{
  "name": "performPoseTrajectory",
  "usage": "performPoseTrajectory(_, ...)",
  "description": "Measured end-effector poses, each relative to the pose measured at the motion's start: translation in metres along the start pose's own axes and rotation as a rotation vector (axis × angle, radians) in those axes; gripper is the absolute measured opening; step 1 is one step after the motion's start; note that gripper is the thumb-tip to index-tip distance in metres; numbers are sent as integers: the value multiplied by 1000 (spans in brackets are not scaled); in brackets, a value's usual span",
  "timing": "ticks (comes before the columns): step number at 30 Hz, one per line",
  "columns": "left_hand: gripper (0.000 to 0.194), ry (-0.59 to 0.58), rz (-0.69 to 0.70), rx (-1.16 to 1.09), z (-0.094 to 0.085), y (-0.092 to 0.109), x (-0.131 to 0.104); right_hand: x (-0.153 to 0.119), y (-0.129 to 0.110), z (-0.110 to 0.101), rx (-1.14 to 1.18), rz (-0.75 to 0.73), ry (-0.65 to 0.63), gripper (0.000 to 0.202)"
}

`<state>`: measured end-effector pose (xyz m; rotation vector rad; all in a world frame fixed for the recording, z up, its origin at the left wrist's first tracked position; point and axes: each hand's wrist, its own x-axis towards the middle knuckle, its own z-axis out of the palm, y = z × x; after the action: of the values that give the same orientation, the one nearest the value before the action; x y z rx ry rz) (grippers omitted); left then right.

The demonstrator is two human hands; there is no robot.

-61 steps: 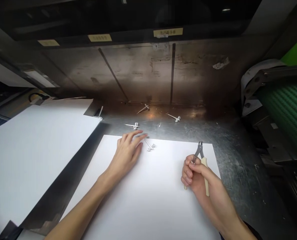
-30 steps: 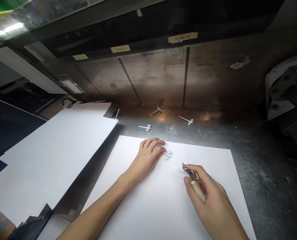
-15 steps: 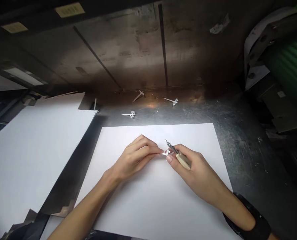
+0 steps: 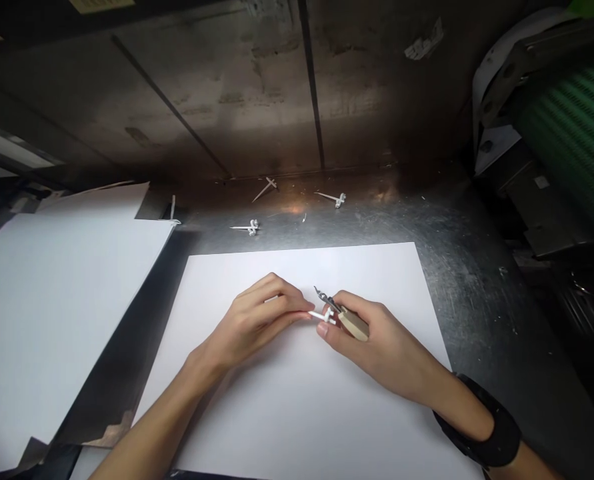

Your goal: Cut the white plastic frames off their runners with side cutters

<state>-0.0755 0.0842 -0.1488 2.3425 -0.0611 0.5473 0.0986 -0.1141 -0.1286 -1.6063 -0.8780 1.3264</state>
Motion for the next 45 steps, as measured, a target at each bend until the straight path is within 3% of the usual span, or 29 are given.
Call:
performPoseTrajectory(4, 15, 4, -96, -55, -3, -1, 1, 1, 0, -1, 9, -27, 59, 29)
performPoseTrajectory(12, 10, 213, -502, -342, -2, 4, 5, -1, 1, -1, -11, -87, 271, 28)
performPoseTrajectory(19, 27, 351, -737, -827, 2, 2, 10, 0, 5, -4, 3, -117, 306, 29)
performPoseTrajectory(24, 35, 353, -785, -1163, -4, 5, 17, -5, -1, 0, -3, -112, 303, 23)
performPoseTrajectory(28, 37, 352, -792, -1283, -4, 8, 17, -7, -1, 4, -84, -166, 338, 17)
performPoseTrajectory(33, 38, 350, -770, -1379, -2, 9, 15, -8, 3, 5, -119, -237, 267, 11)
performPoseTrajectory(40, 39, 335, -762, -1444, -5, 14, 17, -7, 6, 2, -76, -228, 214, 15)
performPoseTrajectory(45, 31, 292, -763, -1244, 3, 12, 12, -4, 12, 0, 61, -243, 234, 19)
